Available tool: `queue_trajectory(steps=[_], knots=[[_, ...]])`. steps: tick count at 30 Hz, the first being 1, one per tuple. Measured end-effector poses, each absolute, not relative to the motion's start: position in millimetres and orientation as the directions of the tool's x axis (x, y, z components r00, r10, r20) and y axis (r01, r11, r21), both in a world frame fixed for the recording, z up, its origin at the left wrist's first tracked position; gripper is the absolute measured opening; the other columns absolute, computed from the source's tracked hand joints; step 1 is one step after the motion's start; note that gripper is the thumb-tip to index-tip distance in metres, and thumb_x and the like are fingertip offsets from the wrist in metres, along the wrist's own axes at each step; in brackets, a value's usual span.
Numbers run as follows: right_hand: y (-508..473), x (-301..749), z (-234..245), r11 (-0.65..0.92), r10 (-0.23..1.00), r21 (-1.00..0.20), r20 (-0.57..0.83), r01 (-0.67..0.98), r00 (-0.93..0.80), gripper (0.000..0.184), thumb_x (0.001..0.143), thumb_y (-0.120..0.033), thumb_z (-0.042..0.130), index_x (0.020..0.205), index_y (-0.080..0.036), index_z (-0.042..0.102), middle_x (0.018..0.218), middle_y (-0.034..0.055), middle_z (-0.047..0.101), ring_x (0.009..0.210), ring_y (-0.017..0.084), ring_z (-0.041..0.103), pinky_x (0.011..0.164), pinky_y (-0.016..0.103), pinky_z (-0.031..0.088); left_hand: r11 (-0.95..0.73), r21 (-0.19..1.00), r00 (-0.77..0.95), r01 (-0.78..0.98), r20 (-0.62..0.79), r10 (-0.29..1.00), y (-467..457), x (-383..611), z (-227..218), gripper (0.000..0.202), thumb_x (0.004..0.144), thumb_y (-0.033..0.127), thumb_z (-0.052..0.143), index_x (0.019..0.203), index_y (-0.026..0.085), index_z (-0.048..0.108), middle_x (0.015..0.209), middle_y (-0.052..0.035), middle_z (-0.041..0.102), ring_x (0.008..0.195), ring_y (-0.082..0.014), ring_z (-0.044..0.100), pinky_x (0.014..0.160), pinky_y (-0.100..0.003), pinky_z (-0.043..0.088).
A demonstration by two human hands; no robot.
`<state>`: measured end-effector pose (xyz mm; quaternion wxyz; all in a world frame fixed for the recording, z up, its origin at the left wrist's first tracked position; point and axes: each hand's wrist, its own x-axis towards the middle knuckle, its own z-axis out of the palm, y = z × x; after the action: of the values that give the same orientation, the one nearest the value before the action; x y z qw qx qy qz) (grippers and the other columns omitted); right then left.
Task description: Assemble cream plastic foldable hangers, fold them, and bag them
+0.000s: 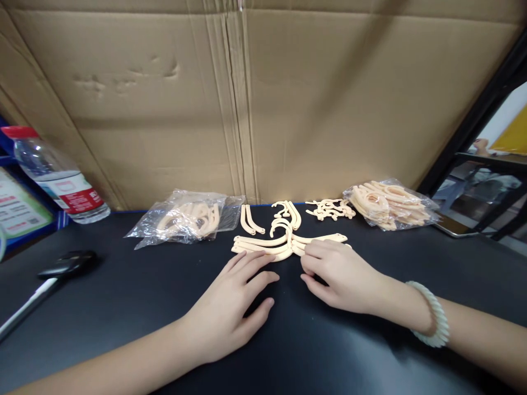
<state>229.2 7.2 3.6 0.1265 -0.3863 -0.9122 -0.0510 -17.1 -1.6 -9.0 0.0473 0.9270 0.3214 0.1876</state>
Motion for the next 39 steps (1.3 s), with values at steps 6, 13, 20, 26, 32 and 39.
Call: queue_trajectory(steps=[6, 13, 20, 26, 32, 39], knots=[[11, 225, -8, 0.720, 0.682, -0.074, 0.262, 0.690, -0.683, 0.015, 0.088, -0.016, 0.048, 0.074, -0.017, 0.052, 0.073, 0.0020, 0.058, 0.065, 0.015, 0.046, 0.062, 0.027, 0.033, -0.786, 0.220, 0.722, 0.577, 0.313, 0.618, -2, -17, -8, 0.030, 0.090, 0.020, 0.052, 0.119, 0.023, 0.060, 0.139, -0.0103, 0.054, 0.133, -0.0305, 0.043, 0.111, -0.052, 0.035], [11, 226, -11, 0.727, 0.671, -0.077, 0.292, 0.682, -0.682, 0.017, 0.089, -0.016, 0.046, 0.073, -0.018, 0.050, 0.072, 0.0021, 0.057, 0.066, 0.015, 0.045, 0.065, 0.028, 0.034, -0.788, 0.203, 0.732, 0.581, 0.292, 0.615, -2, -18, -9, 0.030, 0.092, 0.021, 0.050, 0.120, 0.023, 0.059, 0.140, -0.0099, 0.053, 0.133, -0.0299, 0.043, 0.110, -0.052, 0.035], [12, 225, -13, 0.727, 0.673, -0.095, 0.293, 0.680, -0.679, 0.017, 0.089, -0.017, 0.046, 0.072, -0.018, 0.048, 0.071, 0.0019, 0.056, 0.065, 0.015, 0.045, 0.065, 0.028, 0.033, -0.792, 0.191, 0.736, 0.580, 0.294, 0.610, 0, -19, -11, 0.030, 0.092, 0.023, 0.051, 0.121, 0.023, 0.057, 0.140, -0.0093, 0.052, 0.133, -0.0294, 0.043, 0.110, -0.051, 0.035], [12, 226, -14, 0.733, 0.664, -0.088, 0.307, 0.675, -0.681, 0.017, 0.089, -0.016, 0.046, 0.072, -0.019, 0.047, 0.072, 0.0021, 0.056, 0.066, 0.016, 0.045, 0.067, 0.029, 0.033, -0.788, 0.192, 0.734, 0.585, 0.289, 0.615, -1, -18, -9, 0.030, 0.092, 0.023, 0.051, 0.121, 0.023, 0.058, 0.140, -0.0092, 0.052, 0.133, -0.0300, 0.043, 0.110, -0.052, 0.036], [13, 225, -15, 0.730, 0.666, -0.086, 0.313, 0.678, -0.677, 0.017, 0.089, -0.016, 0.046, 0.072, -0.019, 0.046, 0.072, 0.0017, 0.056, 0.066, 0.015, 0.044, 0.067, 0.029, 0.033, -0.789, 0.194, 0.736, 0.583, 0.286, 0.614, 0, -18, -11, 0.029, 0.092, 0.024, 0.051, 0.120, 0.023, 0.058, 0.140, -0.0091, 0.052, 0.132, -0.0300, 0.043, 0.109, -0.052, 0.036], [13, 225, -14, 0.732, 0.665, -0.087, 0.312, 0.676, -0.679, 0.017, 0.088, -0.016, 0.046, 0.072, -0.018, 0.046, 0.072, 0.0016, 0.056, 0.065, 0.015, 0.044, 0.068, 0.030, 0.032, -0.792, 0.194, 0.736, 0.579, 0.292, 0.610, 1, -19, -12, 0.030, 0.092, 0.024, 0.052, 0.121, 0.024, 0.057, 0.141, -0.0083, 0.051, 0.133, -0.0296, 0.042, 0.110, -0.052, 0.036]])
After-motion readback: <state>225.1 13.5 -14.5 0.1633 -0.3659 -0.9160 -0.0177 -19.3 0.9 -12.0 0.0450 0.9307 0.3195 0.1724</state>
